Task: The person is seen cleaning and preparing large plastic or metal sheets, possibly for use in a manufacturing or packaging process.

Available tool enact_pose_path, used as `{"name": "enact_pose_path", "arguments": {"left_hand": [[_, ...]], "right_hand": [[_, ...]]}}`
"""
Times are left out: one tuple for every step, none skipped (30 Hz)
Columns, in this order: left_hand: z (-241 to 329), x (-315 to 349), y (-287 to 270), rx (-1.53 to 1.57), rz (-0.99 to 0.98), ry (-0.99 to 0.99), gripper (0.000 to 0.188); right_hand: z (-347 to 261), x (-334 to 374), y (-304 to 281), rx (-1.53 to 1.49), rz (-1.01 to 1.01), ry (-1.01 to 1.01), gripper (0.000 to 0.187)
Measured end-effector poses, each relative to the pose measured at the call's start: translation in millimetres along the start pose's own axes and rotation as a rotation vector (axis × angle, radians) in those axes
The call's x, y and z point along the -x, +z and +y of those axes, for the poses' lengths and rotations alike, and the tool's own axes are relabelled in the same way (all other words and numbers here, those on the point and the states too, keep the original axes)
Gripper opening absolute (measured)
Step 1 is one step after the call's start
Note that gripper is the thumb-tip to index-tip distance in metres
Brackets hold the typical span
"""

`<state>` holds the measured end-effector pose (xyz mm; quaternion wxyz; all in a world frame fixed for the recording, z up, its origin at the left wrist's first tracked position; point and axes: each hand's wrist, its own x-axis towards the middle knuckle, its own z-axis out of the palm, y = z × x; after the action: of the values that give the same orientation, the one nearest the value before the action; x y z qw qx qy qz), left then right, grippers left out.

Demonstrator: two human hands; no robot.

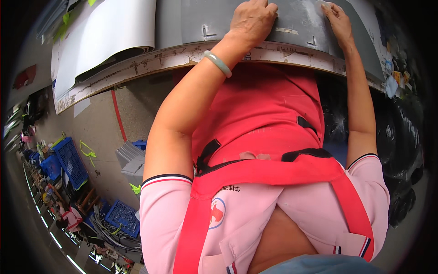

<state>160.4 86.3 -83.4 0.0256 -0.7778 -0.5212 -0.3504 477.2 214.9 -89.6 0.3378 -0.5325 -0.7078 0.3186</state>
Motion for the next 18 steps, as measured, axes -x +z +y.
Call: {"name": "enact_pose_path", "arguments": {"left_hand": [[0, 1, -2, -0.011, -0.017, -0.017, 0.013], [-12, 12, -13, -0.053, -0.050, -0.049, 0.012], [-12, 13, -19, -0.071, -0.073, -0.054, 0.011], [6, -3, -17, -0.048, -0.118, -0.028, 0.011], [4, 0, -22, -0.089, -0.189, -0.053, 0.013], [-2, 5, -24, -0.082, -0.186, -0.063, 0.013], [-1, 5, -22, -0.092, -0.123, -0.057, 0.018], [2, 4, -18, -0.101, -0.061, -0.052, 0.024], [4, 2, -18, -0.090, -0.061, -0.053, 0.024], [4, 1, -18, -0.096, -0.141, -0.086, 0.027], [5, 0, -18, -0.106, -0.222, -0.119, 0.030], [6, -2, -19, -0.096, -0.220, -0.123, 0.029], [6, -2, -19, -0.096, -0.220, -0.124, 0.029], [7, -2, -21, -0.094, -0.227, -0.124, 0.029], [8, -1, -21, -0.093, -0.233, -0.127, 0.029], [9, -1, -22, -0.094, -0.233, -0.130, 0.029], [10, -1, -22, -0.097, -0.217, -0.128, 0.029], [10, 0, -20, -0.096, -0.205, -0.127, 0.029]], "right_hand": [[-10, 10, 3, 0.159, 0.098, -0.134, 0.031], [-87, 31, 40, 0.295, 0.193, -0.035, 0.024], [-102, 43, 43, 0.006, 0.063, 0.110, 0.023], [-48, 52, 5, -0.110, -0.116, 0.009, 0.026], [-62, 67, 19, -0.119, -0.183, 0.012, 0.021], [-96, 83, 32, 0.005, -0.189, 0.028, 0.020], [-106, 96, 28, 0.142, -0.171, 0.022, 0.020], [-104, 101, 19, 0.126, -0.195, 0.001, 0.019], [-104, 103, 15, 0.101, -0.228, -0.023, 0.019], [-106, 106, 13, 0.106, -0.230, -0.017, 0.019], [-108, 109, 12, 0.182, -0.229, -0.091, 0.017], [-112, 110, 13, 0.255, -0.224, -0.168, 0.016], [-112, 110, 15, 0.255, -0.226, -0.167, 0.016], [-111, 111, 18, 0.269, -0.264, -0.204, 0.016], [-112, 111, 20, 0.282, -0.304, -0.242, 0.016], [-115, 111, 23, 0.307, -0.306, -0.265, 0.016], [-114, 110, 24, 0.306, -0.309, -0.266, 0.016], [-112, 109, 25, 0.329, -0.307, -0.294, 0.015]]}}
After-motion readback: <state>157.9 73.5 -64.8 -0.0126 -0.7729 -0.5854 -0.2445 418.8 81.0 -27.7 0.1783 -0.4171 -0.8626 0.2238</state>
